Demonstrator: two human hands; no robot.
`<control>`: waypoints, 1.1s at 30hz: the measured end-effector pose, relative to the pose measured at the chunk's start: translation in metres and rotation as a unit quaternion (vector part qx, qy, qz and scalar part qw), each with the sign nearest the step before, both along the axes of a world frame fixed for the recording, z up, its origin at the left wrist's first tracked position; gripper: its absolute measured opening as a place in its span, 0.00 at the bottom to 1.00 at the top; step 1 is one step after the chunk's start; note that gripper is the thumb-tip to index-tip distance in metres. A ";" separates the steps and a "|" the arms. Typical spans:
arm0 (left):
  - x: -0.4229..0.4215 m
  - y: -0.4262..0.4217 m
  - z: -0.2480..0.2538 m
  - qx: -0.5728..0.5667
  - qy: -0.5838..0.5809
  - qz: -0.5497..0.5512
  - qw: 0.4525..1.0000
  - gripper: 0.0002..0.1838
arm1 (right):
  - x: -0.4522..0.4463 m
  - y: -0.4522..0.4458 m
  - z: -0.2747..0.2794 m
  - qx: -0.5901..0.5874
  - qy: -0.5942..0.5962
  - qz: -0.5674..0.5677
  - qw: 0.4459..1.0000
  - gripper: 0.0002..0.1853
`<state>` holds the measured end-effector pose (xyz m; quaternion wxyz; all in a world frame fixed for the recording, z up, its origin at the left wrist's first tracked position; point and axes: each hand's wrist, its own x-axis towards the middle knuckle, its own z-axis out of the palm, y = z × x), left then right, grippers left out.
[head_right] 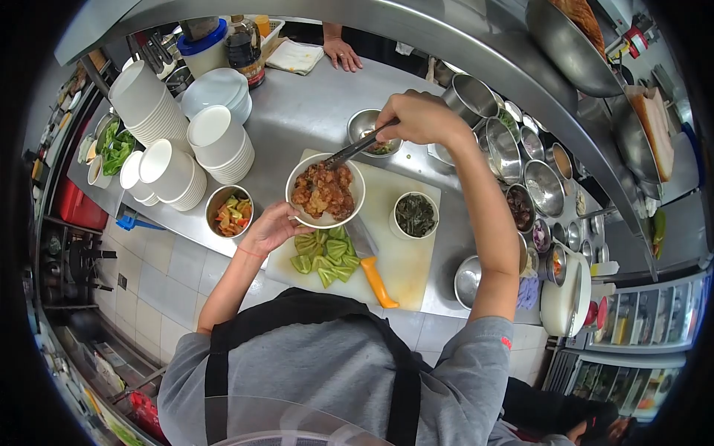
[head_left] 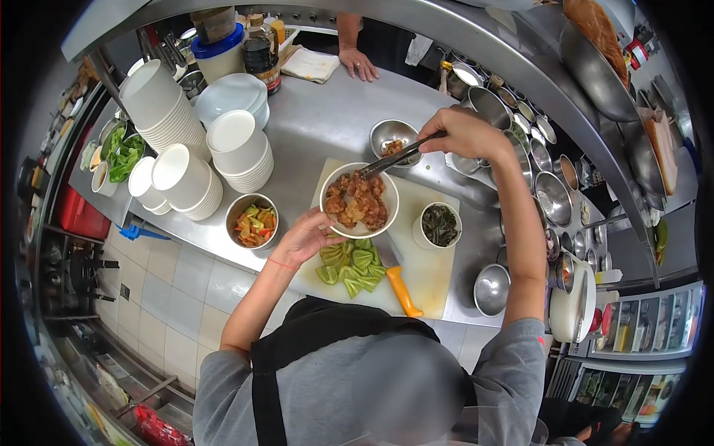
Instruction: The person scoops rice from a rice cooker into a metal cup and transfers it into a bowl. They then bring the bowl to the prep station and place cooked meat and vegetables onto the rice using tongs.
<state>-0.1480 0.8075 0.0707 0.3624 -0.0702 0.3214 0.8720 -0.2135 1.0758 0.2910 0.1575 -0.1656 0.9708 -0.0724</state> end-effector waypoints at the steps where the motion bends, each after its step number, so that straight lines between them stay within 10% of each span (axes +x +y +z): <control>1: 0.001 0.002 0.003 0.001 -0.007 0.000 1.000 0.08 | 0.004 -0.003 -0.002 0.007 0.028 0.005 1.000 0.13; 33: -0.008 0.042 -0.003 -0.013 0.017 0.174 0.984 0.19 | 0.066 -0.068 -0.018 0.083 0.205 0.106 0.969 0.09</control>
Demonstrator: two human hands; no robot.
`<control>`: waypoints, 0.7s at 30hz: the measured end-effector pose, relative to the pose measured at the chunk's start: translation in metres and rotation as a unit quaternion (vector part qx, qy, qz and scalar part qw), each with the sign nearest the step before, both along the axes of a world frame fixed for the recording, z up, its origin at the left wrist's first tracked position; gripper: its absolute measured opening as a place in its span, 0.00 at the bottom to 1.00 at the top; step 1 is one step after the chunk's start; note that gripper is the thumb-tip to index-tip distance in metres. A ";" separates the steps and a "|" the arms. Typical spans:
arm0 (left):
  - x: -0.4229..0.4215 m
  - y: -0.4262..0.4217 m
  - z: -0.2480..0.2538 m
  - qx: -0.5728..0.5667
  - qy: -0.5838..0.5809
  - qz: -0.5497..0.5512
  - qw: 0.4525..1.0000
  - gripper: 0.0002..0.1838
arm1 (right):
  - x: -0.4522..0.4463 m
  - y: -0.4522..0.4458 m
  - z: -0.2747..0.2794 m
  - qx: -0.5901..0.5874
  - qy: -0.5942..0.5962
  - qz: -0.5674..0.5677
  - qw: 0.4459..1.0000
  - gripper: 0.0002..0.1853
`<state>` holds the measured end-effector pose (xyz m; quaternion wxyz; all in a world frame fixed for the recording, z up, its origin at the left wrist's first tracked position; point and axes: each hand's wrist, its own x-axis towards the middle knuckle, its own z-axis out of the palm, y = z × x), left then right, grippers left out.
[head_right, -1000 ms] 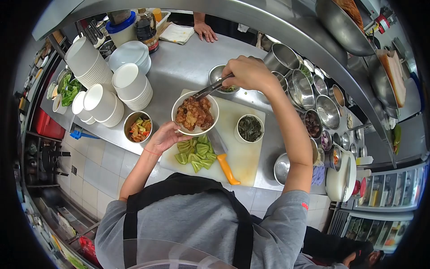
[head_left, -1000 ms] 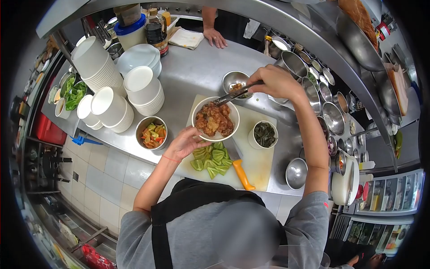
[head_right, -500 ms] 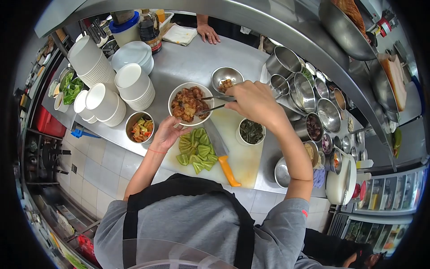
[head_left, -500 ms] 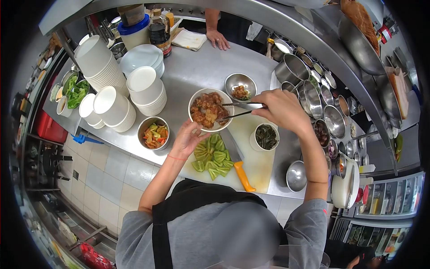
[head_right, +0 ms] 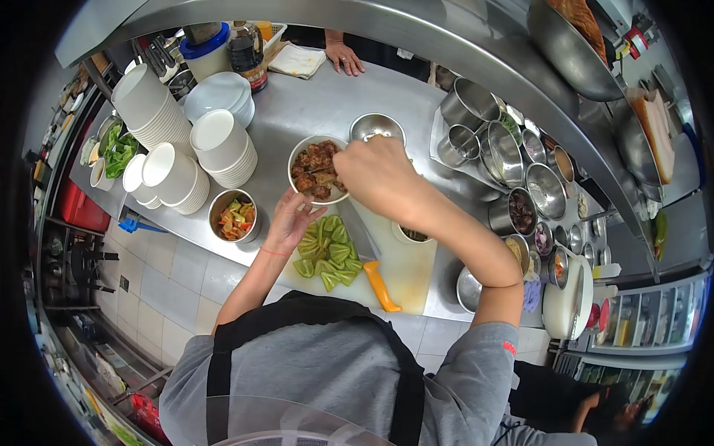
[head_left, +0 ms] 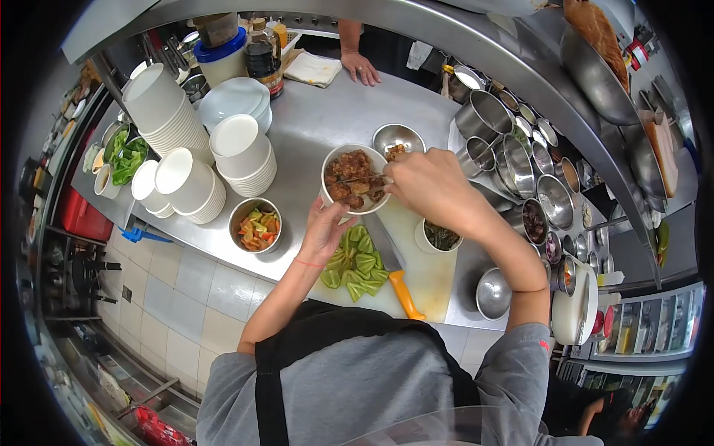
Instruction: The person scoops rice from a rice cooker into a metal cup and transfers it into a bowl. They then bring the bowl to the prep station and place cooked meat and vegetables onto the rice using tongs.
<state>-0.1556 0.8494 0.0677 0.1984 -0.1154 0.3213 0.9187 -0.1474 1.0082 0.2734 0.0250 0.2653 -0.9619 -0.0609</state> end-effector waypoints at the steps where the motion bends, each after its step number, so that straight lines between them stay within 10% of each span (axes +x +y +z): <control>1: 0.001 0.001 0.003 -0.004 0.008 0.006 1.000 0.20 | -0.004 0.002 0.003 -0.016 -0.024 -0.023 0.999 0.10; 21: -0.008 -0.022 0.001 0.037 0.014 -0.031 0.999 0.19 | 0.010 0.058 -0.019 -0.218 -0.053 -0.125 0.967 0.15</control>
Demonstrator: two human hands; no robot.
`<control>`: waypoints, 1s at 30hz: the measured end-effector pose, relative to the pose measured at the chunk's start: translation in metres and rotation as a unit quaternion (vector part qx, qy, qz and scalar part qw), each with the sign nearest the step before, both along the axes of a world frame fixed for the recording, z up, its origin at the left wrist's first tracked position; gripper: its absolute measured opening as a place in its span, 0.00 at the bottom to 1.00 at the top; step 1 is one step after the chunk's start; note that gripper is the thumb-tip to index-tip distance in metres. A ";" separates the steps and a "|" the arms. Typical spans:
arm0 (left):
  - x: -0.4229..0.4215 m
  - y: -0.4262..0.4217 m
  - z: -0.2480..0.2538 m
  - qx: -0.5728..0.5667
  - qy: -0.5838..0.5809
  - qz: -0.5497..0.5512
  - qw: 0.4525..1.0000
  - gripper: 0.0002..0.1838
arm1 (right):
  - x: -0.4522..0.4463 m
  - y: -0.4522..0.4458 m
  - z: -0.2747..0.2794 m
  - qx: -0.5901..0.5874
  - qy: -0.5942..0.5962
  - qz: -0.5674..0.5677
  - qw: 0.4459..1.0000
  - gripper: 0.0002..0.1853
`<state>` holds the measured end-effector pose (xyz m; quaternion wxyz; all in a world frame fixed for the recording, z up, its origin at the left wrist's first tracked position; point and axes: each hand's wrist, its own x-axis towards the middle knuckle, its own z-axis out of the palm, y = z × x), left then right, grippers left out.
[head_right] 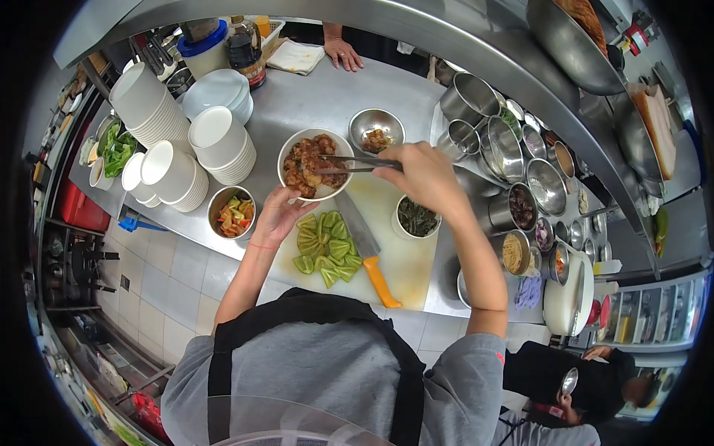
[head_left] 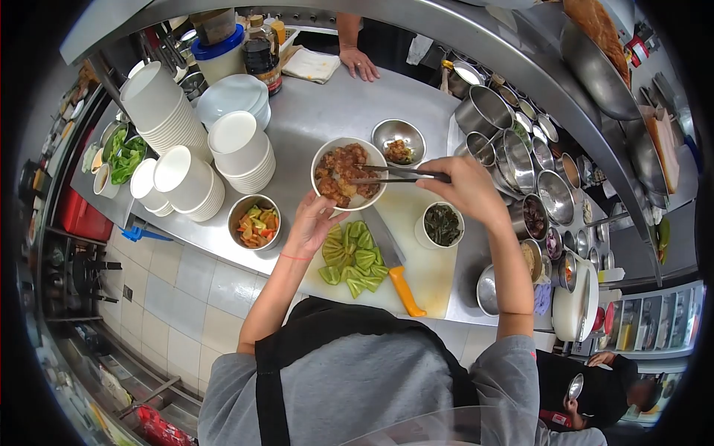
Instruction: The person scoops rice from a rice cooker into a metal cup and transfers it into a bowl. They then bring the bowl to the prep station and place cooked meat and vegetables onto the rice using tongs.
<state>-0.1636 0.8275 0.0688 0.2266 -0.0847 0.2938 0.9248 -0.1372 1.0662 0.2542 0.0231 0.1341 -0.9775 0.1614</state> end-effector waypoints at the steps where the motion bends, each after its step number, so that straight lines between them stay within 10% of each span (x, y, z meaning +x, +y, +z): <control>1: 0.000 0.001 0.001 0.002 -0.007 0.005 1.000 0.13 | 0.008 -0.005 0.000 0.014 0.018 -0.010 1.000 0.13; 19: 0.004 0.035 0.001 -0.030 -0.011 0.078 0.996 0.11 | 0.046 -0.079 -0.017 0.215 0.116 -0.012 0.970 0.09; 30: 0.000 0.015 0.008 0.029 -0.029 0.067 0.997 0.03 | 0.031 -0.045 0.023 0.051 0.058 -0.021 0.997 0.09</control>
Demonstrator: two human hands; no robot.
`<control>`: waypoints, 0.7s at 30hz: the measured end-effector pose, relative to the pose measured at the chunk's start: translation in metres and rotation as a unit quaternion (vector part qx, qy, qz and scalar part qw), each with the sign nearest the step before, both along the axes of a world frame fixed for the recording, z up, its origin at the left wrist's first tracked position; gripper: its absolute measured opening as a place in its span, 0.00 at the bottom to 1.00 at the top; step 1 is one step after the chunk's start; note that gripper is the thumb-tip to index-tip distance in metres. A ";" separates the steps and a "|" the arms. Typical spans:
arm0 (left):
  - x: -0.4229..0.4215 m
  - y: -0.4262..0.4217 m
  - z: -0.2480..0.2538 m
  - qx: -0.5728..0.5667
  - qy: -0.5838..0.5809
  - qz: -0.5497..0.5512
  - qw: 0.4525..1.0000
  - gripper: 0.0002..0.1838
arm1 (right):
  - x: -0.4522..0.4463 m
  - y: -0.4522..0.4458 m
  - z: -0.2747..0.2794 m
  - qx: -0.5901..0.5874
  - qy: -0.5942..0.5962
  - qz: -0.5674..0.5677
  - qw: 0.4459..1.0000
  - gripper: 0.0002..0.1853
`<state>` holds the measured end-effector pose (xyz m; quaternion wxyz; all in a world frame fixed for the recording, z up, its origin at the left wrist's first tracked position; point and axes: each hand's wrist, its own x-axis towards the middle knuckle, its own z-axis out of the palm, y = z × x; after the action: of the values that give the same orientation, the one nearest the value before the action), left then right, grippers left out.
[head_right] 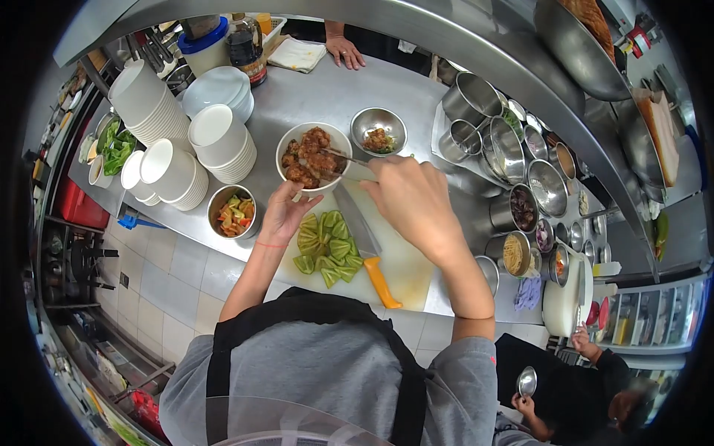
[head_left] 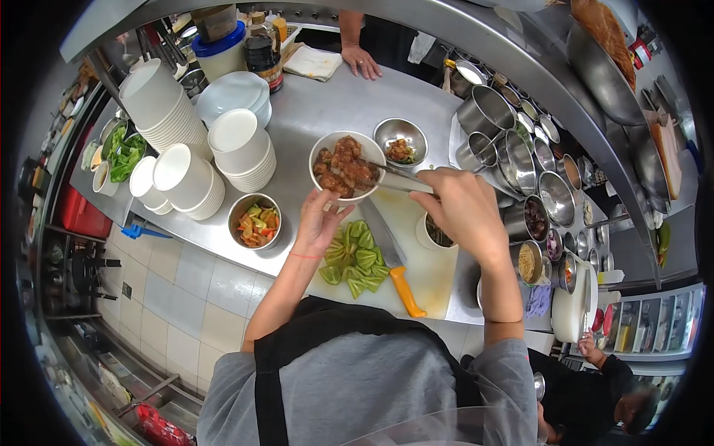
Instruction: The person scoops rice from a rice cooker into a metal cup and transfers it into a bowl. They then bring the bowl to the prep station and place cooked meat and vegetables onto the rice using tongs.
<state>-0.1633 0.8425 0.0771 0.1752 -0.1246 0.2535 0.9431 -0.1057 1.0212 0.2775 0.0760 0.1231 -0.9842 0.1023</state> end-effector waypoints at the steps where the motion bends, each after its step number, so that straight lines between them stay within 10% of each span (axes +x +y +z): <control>1: -0.001 -0.002 0.001 0.005 0.001 -0.004 1.000 0.03 | -0.001 0.000 0.001 0.002 -0.011 -0.014 1.000 0.09; 8: -0.008 -0.036 -0.005 0.030 -0.002 -0.040 0.999 0.15 | -0.029 0.056 -0.004 -0.212 -0.056 0.001 0.976 0.12; 13: 0.001 -0.078 0.002 -0.017 -0.001 -0.069 0.997 0.26 | -0.060 0.139 -0.047 -0.445 -0.240 -0.005 0.863 0.13; 21: -0.025 -0.038 -0.002 -0.034 -0.031 -0.191 0.981 0.24 | -0.146 0.190 -0.184 -0.279 -0.073 -0.200 0.936 0.20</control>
<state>-0.1878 0.8048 0.0753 0.3549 -0.1087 0.2995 0.8789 -0.2518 1.2112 0.0930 0.0539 -0.1100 -0.9233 0.3639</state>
